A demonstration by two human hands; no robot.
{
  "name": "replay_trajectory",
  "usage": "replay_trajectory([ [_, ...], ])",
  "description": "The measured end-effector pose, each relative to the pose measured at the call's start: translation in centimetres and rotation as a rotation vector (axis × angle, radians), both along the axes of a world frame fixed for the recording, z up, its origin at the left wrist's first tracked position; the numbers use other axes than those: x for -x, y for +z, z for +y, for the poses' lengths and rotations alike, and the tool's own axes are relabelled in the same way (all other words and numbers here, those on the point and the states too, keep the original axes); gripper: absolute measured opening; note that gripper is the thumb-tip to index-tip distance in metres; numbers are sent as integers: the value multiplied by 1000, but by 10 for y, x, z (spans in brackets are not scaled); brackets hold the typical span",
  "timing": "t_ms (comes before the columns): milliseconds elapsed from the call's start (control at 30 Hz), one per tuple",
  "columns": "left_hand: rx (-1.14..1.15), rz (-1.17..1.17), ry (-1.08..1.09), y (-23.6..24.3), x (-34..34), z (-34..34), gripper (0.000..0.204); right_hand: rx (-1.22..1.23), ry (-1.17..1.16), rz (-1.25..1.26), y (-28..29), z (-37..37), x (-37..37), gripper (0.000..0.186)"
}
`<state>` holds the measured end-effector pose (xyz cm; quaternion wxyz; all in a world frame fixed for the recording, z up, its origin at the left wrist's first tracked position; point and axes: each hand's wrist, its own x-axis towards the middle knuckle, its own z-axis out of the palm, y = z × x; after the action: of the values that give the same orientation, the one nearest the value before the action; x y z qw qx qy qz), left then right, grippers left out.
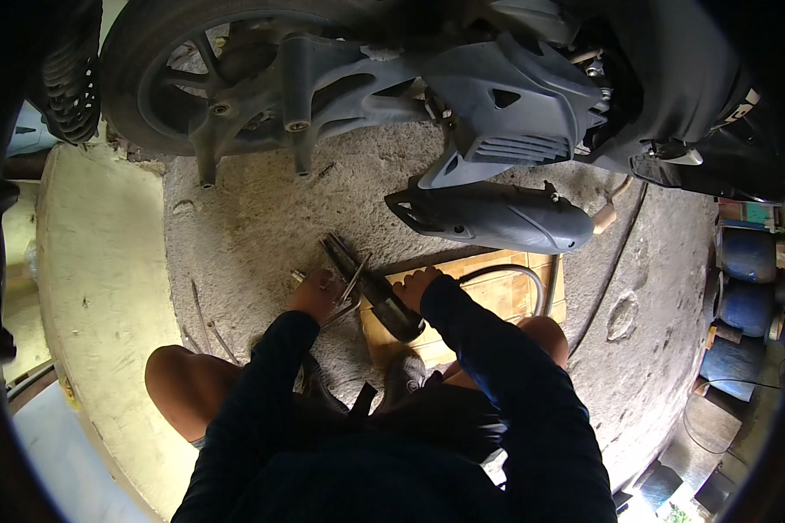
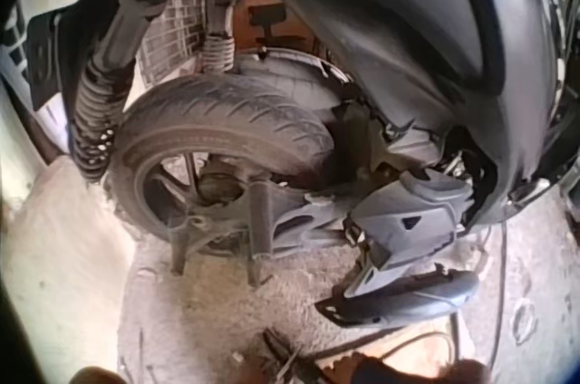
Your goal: The person uses a pneumatic impact wrench and hand tools to remove and reinstall bolts on the rear section of a motorcycle. They remove a plastic cover, loosen and remove several fasteners, then reattach the cover and tighten the bolts.
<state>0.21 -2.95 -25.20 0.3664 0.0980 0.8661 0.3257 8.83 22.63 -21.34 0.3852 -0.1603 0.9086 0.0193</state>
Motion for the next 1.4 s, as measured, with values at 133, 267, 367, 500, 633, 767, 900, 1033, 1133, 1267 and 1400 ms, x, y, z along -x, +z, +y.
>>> replay_trajectory([
  [133,-13,-52,33,3,10,4,50,124,-175,43,64,0,-14,43],
  [267,-423,-25,33,14,0,56,48,181,-354,292,108,12,-41,57],
  [367,-661,-20,-1,20,-10,125,47,185,-400,406,122,31,-54,52],
  [500,-800,-267,81,16,-11,196,48,125,-480,462,115,55,-59,53],
  [633,-832,-34,154,14,-2,221,58,100,-559,527,94,62,-58,55],
  [767,-920,-258,206,18,22,228,52,103,-516,663,81,71,-43,50],
  [900,-1012,-309,301,29,28,232,51,53,-489,568,84,82,-31,54],
  [1033,-1034,-335,345,40,27,230,48,54,-452,577,87,89,-30,53],
  [1133,-1008,-300,364,45,29,231,45,82,-449,655,79,91,-33,52],
  [1267,-868,-122,372,51,30,236,41,113,-497,711,59,90,-33,50],
  [1400,-755,59,357,56,32,237,39,206,-547,727,49,88,-30,48],
])
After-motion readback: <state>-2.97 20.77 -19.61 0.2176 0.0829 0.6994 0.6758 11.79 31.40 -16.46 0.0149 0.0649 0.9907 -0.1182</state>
